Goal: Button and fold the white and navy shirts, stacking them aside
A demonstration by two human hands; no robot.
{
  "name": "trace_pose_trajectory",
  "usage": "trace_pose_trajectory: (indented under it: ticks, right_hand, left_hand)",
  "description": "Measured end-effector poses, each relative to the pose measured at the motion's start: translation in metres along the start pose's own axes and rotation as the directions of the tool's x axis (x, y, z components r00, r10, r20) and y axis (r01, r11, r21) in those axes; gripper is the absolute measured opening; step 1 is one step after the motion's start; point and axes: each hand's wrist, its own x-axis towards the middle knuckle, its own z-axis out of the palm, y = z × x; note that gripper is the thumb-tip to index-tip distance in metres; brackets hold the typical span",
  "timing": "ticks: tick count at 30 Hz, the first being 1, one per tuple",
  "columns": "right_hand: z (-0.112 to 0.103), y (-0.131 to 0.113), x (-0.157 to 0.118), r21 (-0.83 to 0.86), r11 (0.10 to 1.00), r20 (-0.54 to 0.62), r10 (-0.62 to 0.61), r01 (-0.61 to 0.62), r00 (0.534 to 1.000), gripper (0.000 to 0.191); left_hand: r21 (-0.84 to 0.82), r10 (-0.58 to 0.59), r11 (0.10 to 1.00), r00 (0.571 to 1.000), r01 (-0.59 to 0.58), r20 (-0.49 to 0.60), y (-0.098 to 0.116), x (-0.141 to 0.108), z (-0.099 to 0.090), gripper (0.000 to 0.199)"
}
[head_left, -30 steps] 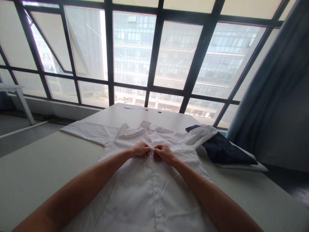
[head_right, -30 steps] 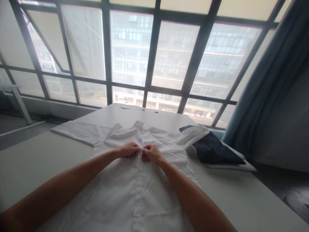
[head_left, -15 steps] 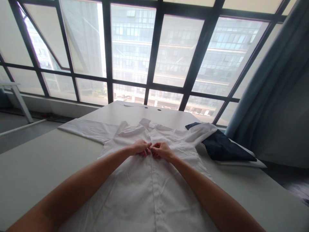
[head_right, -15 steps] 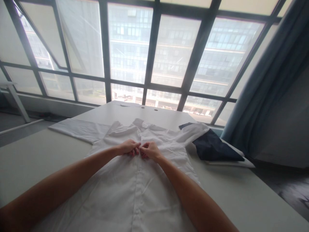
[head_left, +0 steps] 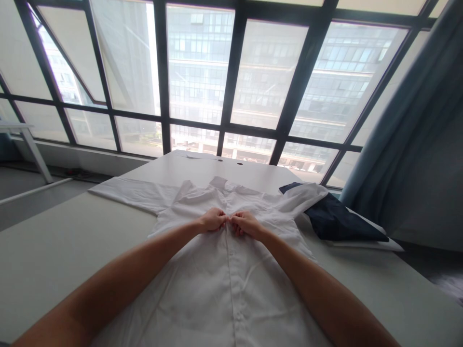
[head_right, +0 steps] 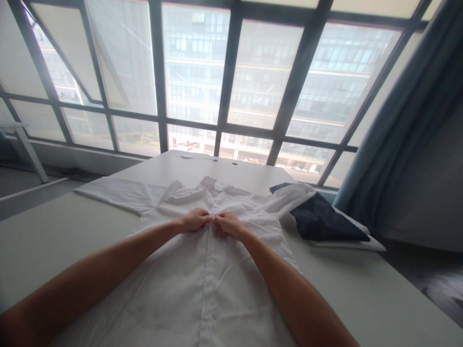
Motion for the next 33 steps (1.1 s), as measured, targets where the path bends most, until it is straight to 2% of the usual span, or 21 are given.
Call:
trace_pose_trajectory:
  ticks: [4,6,8,10,12,14,16,18,20,21,22,24,26,29,33]
  right_hand:
    - [-0.004,-0.001,0.000,0.089,0.996,0.013,0.025,-0.026,1.000,0.026]
    - [-0.004,-0.002,0.000,0.076,0.996,0.030,0.041,-0.043,0.999,0.026]
    - [-0.003,-0.002,0.000,-0.022,0.999,0.026,0.043,-0.043,0.999,0.023]
    - [-0.002,-0.001,-0.001,-0.227,0.974,-0.082,-0.032,0.013,0.996,0.018]
    - [-0.004,0.001,-0.003,-0.510,0.856,-0.230,-0.229,0.084,0.946,0.017]
    - [-0.010,0.002,-0.007,-0.739,0.666,-0.240,-0.404,0.104,0.883,0.021]
    - [-0.018,0.001,-0.011,-0.848,0.520,-0.153,-0.430,0.106,0.890,0.026]
    - [-0.026,-0.006,-0.013,-0.890,0.448,-0.079,-0.339,0.087,0.938,0.025]
    - [-0.030,-0.017,-0.011,-0.908,0.416,-0.057,-0.218,0.040,0.974,0.030]
    - [-0.029,-0.023,-0.008,-0.910,0.414,-0.064,-0.176,0.015,0.982,0.034]
    - [-0.027,-0.029,-0.003,-0.906,0.424,-0.080,-0.151,-0.009,0.985,0.038]
    - [-0.021,-0.037,0.011,-0.887,0.460,-0.122,-0.142,-0.044,0.982,0.042]
    - [-0.013,-0.040,0.027,-0.875,0.480,-0.148,-0.132,-0.067,0.980,0.040]
    - [-0.006,-0.039,0.049,-0.866,0.488,-0.167,-0.088,-0.104,0.982,0.034]
    - [-0.009,-0.034,0.067,-0.813,0.563,-0.196,-0.022,-0.149,0.980,0.028]
  left_hand:
    - [0.014,0.047,0.999,0.999,-0.047,0.016,0.000,0.002,-0.001,0.026]
    - [0.091,0.083,0.992,0.996,-0.084,0.009,0.000,0.002,-0.002,0.025]
    - [0.264,0.151,0.955,0.988,-0.137,-0.035,-0.001,0.001,-0.003,0.025]
    - [0.482,0.244,0.862,0.963,-0.160,-0.116,-0.004,-0.002,-0.003,0.023]
    - [0.651,0.338,0.741,0.929,-0.165,-0.149,-0.010,-0.005,-0.003,0.032]
    - [0.740,0.353,0.648,0.932,-0.180,-0.083,-0.015,-0.009,-0.003,0.046]
    - [0.769,0.271,0.611,0.962,-0.190,0.022,-0.018,-0.010,-0.005,0.052]
    - [0.769,0.192,0.600,0.972,-0.223,0.132,-0.017,-0.009,-0.010,0.053]
    - [0.733,0.184,0.618,0.959,-0.285,0.217,-0.011,-0.004,-0.017,0.046]
    - [0.708,0.189,0.646,0.959,-0.284,0.213,-0.006,0.000,-0.021,0.039]
    - [0.686,0.187,0.682,0.967,-0.254,0.173,-0.001,0.005,-0.024,0.033]
    - [0.643,0.158,0.754,0.987,-0.134,0.020,0.007,0.018,-0.029,0.031]
    - [0.608,0.120,0.793,0.987,-0.031,-0.107,0.013,0.033,-0.030,0.029]
    - [0.552,0.062,0.833,0.986,0.035,-0.156,0.015,0.051,-0.026,0.021]
    - [0.455,-0.001,0.888,0.988,0.070,-0.151,0.014,0.065,-0.022,0.018]
